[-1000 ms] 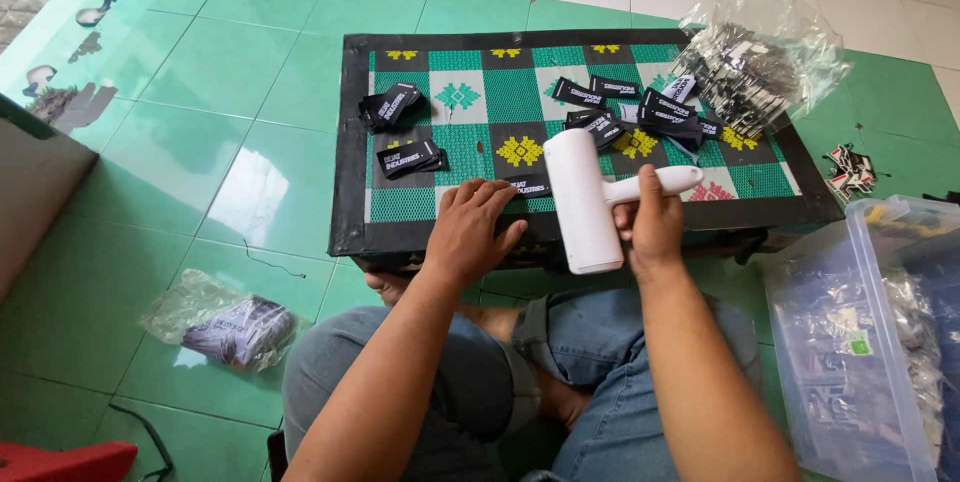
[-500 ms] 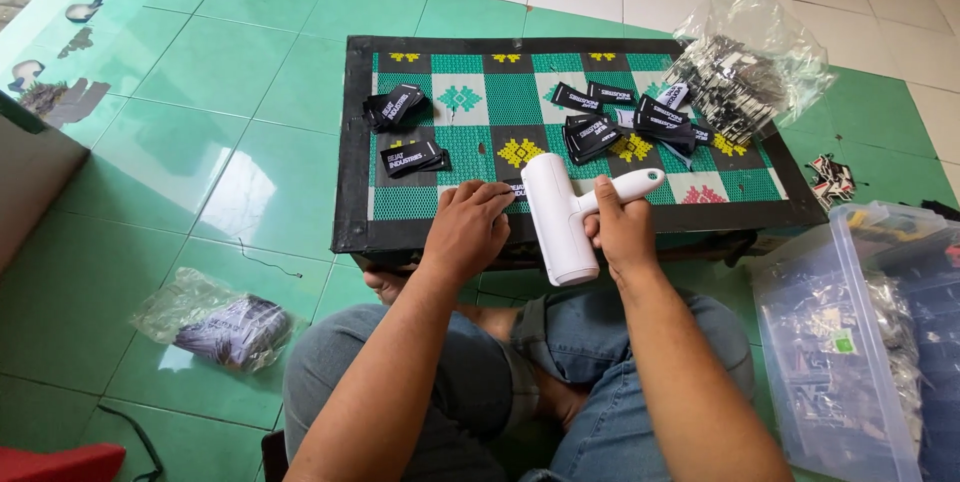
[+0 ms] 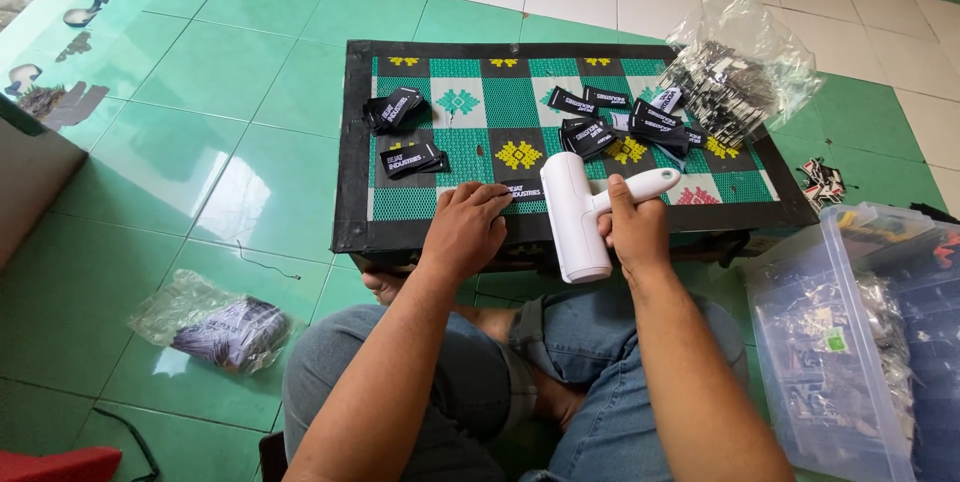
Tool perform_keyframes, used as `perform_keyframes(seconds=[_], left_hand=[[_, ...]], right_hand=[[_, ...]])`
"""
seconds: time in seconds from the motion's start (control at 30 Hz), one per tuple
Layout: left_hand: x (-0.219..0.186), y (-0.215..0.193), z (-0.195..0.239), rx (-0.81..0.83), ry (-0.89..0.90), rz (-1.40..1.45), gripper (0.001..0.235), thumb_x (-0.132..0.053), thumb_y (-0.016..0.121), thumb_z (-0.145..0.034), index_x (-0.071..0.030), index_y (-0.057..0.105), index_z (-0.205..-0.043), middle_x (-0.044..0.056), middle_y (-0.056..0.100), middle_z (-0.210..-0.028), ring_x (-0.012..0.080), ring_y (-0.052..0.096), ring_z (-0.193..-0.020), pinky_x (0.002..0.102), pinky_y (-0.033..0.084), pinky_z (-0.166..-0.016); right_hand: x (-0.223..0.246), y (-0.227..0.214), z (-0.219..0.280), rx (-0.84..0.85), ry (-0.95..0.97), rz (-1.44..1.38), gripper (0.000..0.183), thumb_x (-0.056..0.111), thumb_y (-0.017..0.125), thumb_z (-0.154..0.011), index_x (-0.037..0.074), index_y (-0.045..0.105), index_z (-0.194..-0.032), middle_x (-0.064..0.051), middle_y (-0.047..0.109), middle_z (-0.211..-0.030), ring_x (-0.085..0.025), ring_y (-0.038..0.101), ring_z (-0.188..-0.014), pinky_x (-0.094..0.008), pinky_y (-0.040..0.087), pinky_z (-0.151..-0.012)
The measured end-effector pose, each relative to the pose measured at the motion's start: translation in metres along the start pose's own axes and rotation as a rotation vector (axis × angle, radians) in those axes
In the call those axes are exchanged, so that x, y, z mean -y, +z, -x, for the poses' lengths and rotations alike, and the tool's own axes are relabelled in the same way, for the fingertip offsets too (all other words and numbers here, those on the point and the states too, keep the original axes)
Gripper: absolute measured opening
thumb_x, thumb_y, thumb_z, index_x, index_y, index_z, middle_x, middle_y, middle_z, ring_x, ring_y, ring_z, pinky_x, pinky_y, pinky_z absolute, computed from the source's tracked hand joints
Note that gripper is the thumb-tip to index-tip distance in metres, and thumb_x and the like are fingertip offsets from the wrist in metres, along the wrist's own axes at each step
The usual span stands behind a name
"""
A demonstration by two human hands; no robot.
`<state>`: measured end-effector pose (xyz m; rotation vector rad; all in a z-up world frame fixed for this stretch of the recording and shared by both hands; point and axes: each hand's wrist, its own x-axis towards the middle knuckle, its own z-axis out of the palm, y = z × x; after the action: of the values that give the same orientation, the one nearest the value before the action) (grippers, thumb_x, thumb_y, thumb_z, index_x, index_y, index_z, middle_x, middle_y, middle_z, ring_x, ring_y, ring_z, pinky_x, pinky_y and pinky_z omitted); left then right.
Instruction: The person sits on the floor and uses a handheld heat sealer to seal small black packages. They pick up each package, press the sealer onto it, and place the sealed package on a nearby table.
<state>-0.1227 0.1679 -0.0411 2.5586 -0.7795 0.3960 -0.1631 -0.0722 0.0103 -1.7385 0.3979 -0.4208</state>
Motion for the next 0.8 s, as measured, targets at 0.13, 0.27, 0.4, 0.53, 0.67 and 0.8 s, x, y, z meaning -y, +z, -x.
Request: perform_keyframes(seconds=[0.13, 0.27, 0.4, 0.53, 0.67, 0.8], left_hand=[[-0.001, -0.004, -0.001, 0.017, -0.005, 0.011, 0.039, -0.027, 0.056, -0.096, -0.019, 0.071, -0.131, -0.001, 0.064, -0.136, 0.0195, 0.05, -0.132, 0.035, 0.037, -0.106], [-0.001, -0.003, 0.0, 0.04, -0.017, -0.002, 0.04, -0.029, 0.055, -0.097, -0.02, 0.071, -0.132, -0.002, 0.063, -0.136, 0.019, 0.049, -0.133, 0.035, 0.036, -0.107], [0.0, -0.005, 0.0, 0.054, -0.013, -0.006, 0.039, -0.029, 0.054, -0.098, -0.018, 0.07, -0.132, -0.001, 0.062, -0.137, 0.0188, 0.049, -0.134, 0.035, 0.036, -0.107], [0.0, -0.007, 0.0, 0.049, -0.009, -0.001, 0.038, -0.029, 0.054, -0.098, -0.019, 0.071, -0.131, -0.001, 0.063, -0.137, 0.0187, 0.05, -0.133, 0.035, 0.037, -0.107], [0.002, -0.003, 0.0, 0.042, -0.01, 0.003, 0.038, -0.03, 0.055, -0.098, -0.019, 0.071, -0.13, -0.001, 0.063, -0.136, 0.0185, 0.05, -0.133, 0.035, 0.038, -0.106], [0.0, -0.006, 0.0, 0.055, -0.021, 0.016, 0.037, -0.031, 0.055, -0.099, -0.019, 0.071, -0.13, -0.002, 0.062, -0.136, 0.0183, 0.049, -0.133, 0.035, 0.037, -0.107]], right_hand=[[0.004, 0.009, 0.006, -0.003, 0.0, -0.043, 0.049, 0.033, 0.059, -0.108, 0.002, 0.061, -0.07, -0.009, 0.053, -0.044, -0.012, 0.047, -0.029, -0.023, 0.038, -0.032], [0.007, 0.021, 0.012, 0.042, 0.026, -0.118, 0.045, 0.032, 0.061, -0.106, 0.003, 0.059, -0.072, -0.01, 0.054, -0.046, -0.013, 0.047, -0.03, -0.023, 0.039, -0.033], [0.009, 0.021, 0.015, 0.071, 0.042, -0.071, 0.047, 0.034, 0.062, -0.105, 0.002, 0.061, -0.071, -0.011, 0.055, -0.046, -0.013, 0.048, -0.03, -0.023, 0.039, -0.033], [0.004, 0.013, 0.01, 0.053, 0.043, -0.055, 0.046, 0.032, 0.06, -0.106, 0.002, 0.06, -0.071, -0.01, 0.055, -0.046, -0.013, 0.048, -0.03, -0.024, 0.039, -0.033], [0.0, 0.001, 0.003, 0.04, 0.034, -0.015, 0.047, 0.032, 0.06, -0.107, 0.001, 0.061, -0.072, -0.01, 0.055, -0.046, -0.012, 0.048, -0.03, -0.024, 0.038, -0.033], [-0.011, -0.008, -0.005, 0.028, 0.023, 0.017, 0.05, 0.033, 0.06, -0.108, 0.001, 0.062, -0.07, -0.01, 0.055, -0.046, -0.013, 0.048, -0.03, -0.025, 0.039, -0.033]])
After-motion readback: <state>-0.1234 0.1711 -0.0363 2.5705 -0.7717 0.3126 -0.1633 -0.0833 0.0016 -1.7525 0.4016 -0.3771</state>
